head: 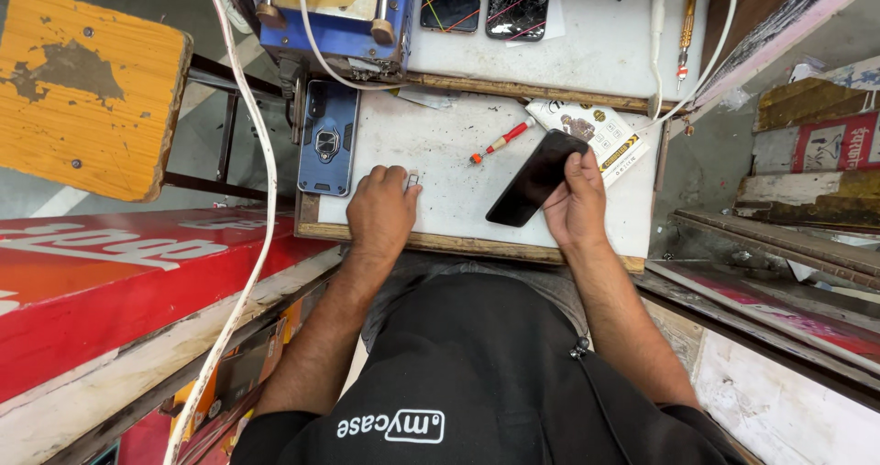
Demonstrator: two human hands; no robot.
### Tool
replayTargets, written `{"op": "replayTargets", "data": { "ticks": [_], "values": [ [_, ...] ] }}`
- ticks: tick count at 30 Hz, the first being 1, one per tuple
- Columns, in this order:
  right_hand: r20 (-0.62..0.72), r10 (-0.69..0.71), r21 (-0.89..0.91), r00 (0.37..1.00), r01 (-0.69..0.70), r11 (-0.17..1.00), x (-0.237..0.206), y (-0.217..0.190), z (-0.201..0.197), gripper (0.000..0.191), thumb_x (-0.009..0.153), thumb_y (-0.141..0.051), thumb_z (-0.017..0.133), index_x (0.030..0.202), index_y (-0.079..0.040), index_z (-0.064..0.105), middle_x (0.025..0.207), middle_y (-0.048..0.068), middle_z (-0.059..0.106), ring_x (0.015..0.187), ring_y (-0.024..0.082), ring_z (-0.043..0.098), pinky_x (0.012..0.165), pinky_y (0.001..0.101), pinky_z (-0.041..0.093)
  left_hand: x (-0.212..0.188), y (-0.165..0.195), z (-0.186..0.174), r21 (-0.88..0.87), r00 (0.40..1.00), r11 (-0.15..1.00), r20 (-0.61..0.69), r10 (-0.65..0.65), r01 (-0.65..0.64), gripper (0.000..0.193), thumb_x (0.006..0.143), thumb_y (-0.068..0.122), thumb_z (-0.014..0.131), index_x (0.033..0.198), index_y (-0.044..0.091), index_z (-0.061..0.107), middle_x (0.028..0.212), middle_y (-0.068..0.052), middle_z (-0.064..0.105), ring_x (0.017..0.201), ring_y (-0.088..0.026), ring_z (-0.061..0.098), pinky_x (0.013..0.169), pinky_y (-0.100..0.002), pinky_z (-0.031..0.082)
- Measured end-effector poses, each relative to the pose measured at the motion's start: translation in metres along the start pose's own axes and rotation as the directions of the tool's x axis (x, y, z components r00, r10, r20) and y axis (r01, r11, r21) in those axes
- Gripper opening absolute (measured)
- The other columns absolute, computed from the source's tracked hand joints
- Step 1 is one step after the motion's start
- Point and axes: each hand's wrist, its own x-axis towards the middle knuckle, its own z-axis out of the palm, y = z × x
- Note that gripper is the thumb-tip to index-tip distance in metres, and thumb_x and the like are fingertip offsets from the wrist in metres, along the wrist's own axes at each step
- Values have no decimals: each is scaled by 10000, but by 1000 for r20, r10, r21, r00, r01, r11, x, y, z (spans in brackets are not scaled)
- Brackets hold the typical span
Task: The person uses a red-handled screwdriver to remove screws from a disassembled smartphone, then places the back cover onto the phone body and secures it. They handle a SIM tray, a rubber band, and a charging cable, connecting the cable to the phone. The person also picks up and examines a small metal component and a bottle of liquid.
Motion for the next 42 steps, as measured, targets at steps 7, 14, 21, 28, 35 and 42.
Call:
{"op": "replayTargets", "data": {
  "ticks": [7, 14, 21, 28, 35, 42],
  "values": [
    [-91, 4, -170, 996, -20, 985, -1, -2, -13, 374, 1109, -150, 520, 1475, -88, 472, 1325, 78, 654, 1171, 185, 663, 1011, 379, 576, 3, 8, 1, -150, 961, 983, 268, -63, 106, 220, 927, 280, 749, 1042, 100, 698, 928, -57, 714, 823, -236, 714, 716, -390, 575],
    [-138, 38, -334, 990, -83, 939, -6, -7, -18, 440, 1088, -69, 482, 1521, -111, 414, 1151, 78, 645, 956, 142, 660, 821, 347, 624, 9, 0, 6, -20, 997, 997, 5, 71, -71, 286, 908, 220, 727, 1154, 78, 699, 1012, -80, 681, 859, -245, 699, 694, -364, 584],
    [-168, -14, -705, 986, -111, 700, -13, -19, -11, 507, 1035, -78, 536, 1527, -78, 411, 1147, 102, 706, 911, 134, 712, 688, 303, 626, 13, -4, 10, -5, 995, 995, 15, 99, -99, 130, 916, 217, 734, 981, 111, 696, 981, -59, 656, 868, -260, 685, 691, -385, 578],
    [-53, -161, -998, 985, -58, -26, -22, -37, 14, 550, 952, -221, 691, 1452, -63, 524, 840, 107, 732, 653, 200, 725, 603, 347, 571, 3, -4, 14, -154, 991, 982, 55, 121, -111, 79, 976, 114, 666, 1048, 94, 693, 938, -73, 681, 862, -291, 683, 734, -417, 572],
    [-38, -119, -978, 992, -62, -202, -30, -35, 34, 402, 959, -296, 691, 1332, -148, 665, 760, 58, 737, 653, 191, 717, 602, 333, 572, -5, 1, 17, -95, 980, 989, 151, 129, -116, 166, 949, 205, 697, 1045, 73, 729, 963, -91, 688, 877, -286, 686, 771, -399, 579],
    [14, 39, -997, 999, 11, 71, -43, -2, 48, 297, 953, -225, 706, 1231, -126, 736, 724, 17, 706, 580, 117, 633, 553, 251, 524, -3, 12, 13, -57, 991, 997, 117, 61, -55, 216, 892, 214, 748, 982, 20, 723, 908, -119, 680, 840, -294, 689, 727, -395, 580]
  ]
}}
